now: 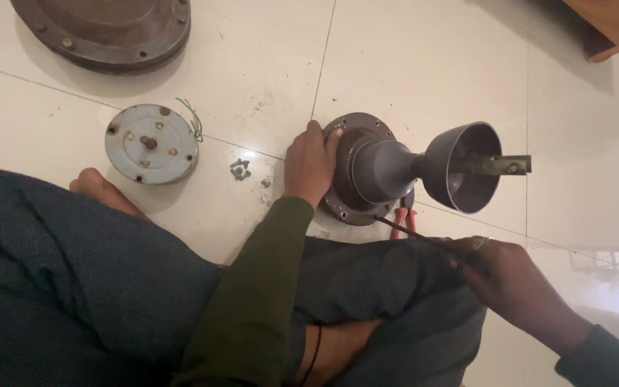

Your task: The person sits on the floor and disassembles a pedestal fan head, using a metal rod and pliers to loosen parts and pulling the fan motor and housing apart by hand, with small screws and debris scattered on the tiles.

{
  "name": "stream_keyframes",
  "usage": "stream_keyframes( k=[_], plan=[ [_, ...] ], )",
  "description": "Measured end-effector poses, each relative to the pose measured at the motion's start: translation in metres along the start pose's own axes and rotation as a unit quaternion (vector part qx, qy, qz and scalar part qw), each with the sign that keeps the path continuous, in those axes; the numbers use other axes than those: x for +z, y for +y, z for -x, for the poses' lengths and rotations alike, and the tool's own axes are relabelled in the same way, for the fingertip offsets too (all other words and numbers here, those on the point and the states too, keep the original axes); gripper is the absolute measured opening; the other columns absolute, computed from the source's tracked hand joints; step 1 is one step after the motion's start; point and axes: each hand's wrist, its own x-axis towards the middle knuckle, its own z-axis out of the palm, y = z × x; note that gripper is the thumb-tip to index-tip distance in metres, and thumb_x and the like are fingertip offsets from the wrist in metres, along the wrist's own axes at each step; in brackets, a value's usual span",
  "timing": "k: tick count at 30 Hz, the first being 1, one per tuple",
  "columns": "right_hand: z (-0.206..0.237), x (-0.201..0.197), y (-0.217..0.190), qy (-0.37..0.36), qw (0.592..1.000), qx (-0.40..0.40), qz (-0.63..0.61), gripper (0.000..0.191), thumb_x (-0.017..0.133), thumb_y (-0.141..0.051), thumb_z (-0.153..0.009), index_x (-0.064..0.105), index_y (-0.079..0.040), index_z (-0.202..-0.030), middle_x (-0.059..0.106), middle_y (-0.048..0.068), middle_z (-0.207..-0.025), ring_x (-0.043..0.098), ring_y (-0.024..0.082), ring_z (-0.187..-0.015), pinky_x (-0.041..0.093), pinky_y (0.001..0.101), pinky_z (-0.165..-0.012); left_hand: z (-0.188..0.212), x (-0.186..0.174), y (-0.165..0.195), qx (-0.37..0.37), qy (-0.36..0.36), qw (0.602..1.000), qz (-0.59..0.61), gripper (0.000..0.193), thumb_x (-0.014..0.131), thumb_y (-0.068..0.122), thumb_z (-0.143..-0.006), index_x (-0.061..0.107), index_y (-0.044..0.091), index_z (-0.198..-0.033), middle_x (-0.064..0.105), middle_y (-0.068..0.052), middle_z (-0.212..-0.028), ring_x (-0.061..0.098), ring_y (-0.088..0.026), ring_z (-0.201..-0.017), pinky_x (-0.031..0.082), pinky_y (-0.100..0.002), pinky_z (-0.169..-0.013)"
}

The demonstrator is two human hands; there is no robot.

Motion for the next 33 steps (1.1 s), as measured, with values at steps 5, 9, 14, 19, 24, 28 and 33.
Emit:
stream_keyframes(
  k=[5,9,14,19,24,28,33],
  plan=[
    [-0.018,-0.011,0.001,-0.034,0.996,-0.014,0.081,0.032,0.069,-0.021,-0.087,0.075,-0.018,-0.118,0.078,0.011,-0.093,0.076,0.029,-0.085,0.060,0.0420,-0.076,0.000,-0.001,0.002,-0.004,-0.018,1.000,0.001,0.035,0.063,0.032,-0.101,0.053,0.000,-0.092,0.068,-0.026,-0.080,0.065,-0.048,-0.078,0.049,-0.058,-0.067],
    [-0.032,-0.027,0.008,-0.139,0.939,-0.045,0.311,0.025,0.059,-0.032,-0.099,0.073,-0.022,-0.117,0.074,0.001,-0.094,0.074,0.018,-0.088,0.059,0.0338,-0.077,-0.002,-0.003,0.002,0.013,-0.007,1.000,0.006,0.035,0.063,0.032,-0.101,0.054,0.000,-0.092,0.068,-0.026,-0.081,0.066,-0.049,-0.078,0.050,-0.058,-0.067],
    [-0.019,-0.023,0.031,-0.135,0.737,-0.367,0.552,0.059,0.065,-0.020,-0.083,0.059,-0.008,-0.140,0.062,0.005,-0.111,0.062,0.023,-0.103,0.048,0.0399,-0.084,-0.008,-0.004,0.001,0.001,-0.020,0.999,-0.038,0.038,0.065,0.035,-0.100,0.059,-0.001,-0.088,0.067,-0.025,-0.078,0.066,-0.048,-0.077,0.051,-0.057,-0.066],
    [0.019,0.002,0.062,-0.023,0.804,-0.299,0.513,0.061,0.062,-0.024,-0.084,0.055,-0.013,-0.144,0.058,-0.001,-0.110,0.059,0.017,-0.106,0.045,0.0437,-0.092,-0.016,0.002,-0.013,0.033,-0.056,0.991,-0.116,0.036,0.068,0.034,-0.097,0.071,0.000,-0.086,0.069,-0.023,-0.084,0.066,-0.042,-0.088,0.053,-0.052,-0.077],
    [0.065,0.057,0.055,0.172,0.970,0.028,0.170,0.052,0.078,-0.017,-0.076,0.075,-0.032,-0.126,0.065,0.000,-0.090,0.065,0.019,-0.075,0.047,0.0414,-0.080,-0.058,0.010,-0.020,0.165,-0.067,0.984,0.013,0.021,0.066,0.019,-0.094,0.074,0.002,-0.102,0.067,-0.021,-0.102,0.062,-0.040,-0.099,0.051,-0.049,-0.086],
    [0.075,0.149,0.017,0.448,0.860,0.090,-0.227,0.043,0.075,0.003,-0.083,0.073,-0.011,-0.123,0.070,0.010,-0.095,0.068,0.023,-0.093,0.051,0.0360,-0.084,-0.031,-0.003,-0.001,0.164,0.081,0.981,0.057,0.017,0.062,0.012,-0.097,0.067,-0.001,-0.107,0.065,-0.021,-0.107,0.060,-0.040,-0.104,0.049,-0.050,-0.091],
    [0.070,0.184,-0.001,0.499,0.826,0.157,-0.208,0.034,0.075,0.000,-0.091,0.074,-0.007,-0.125,0.067,0.010,-0.098,0.066,0.016,-0.088,0.053,0.0309,-0.079,0.067,-0.041,0.022,0.204,-0.149,0.967,-0.033,0.009,0.070,0.015,-0.091,0.070,0.009,-0.098,0.064,-0.010,-0.100,0.063,-0.032,-0.096,0.051,-0.044,-0.081]
  ],
)
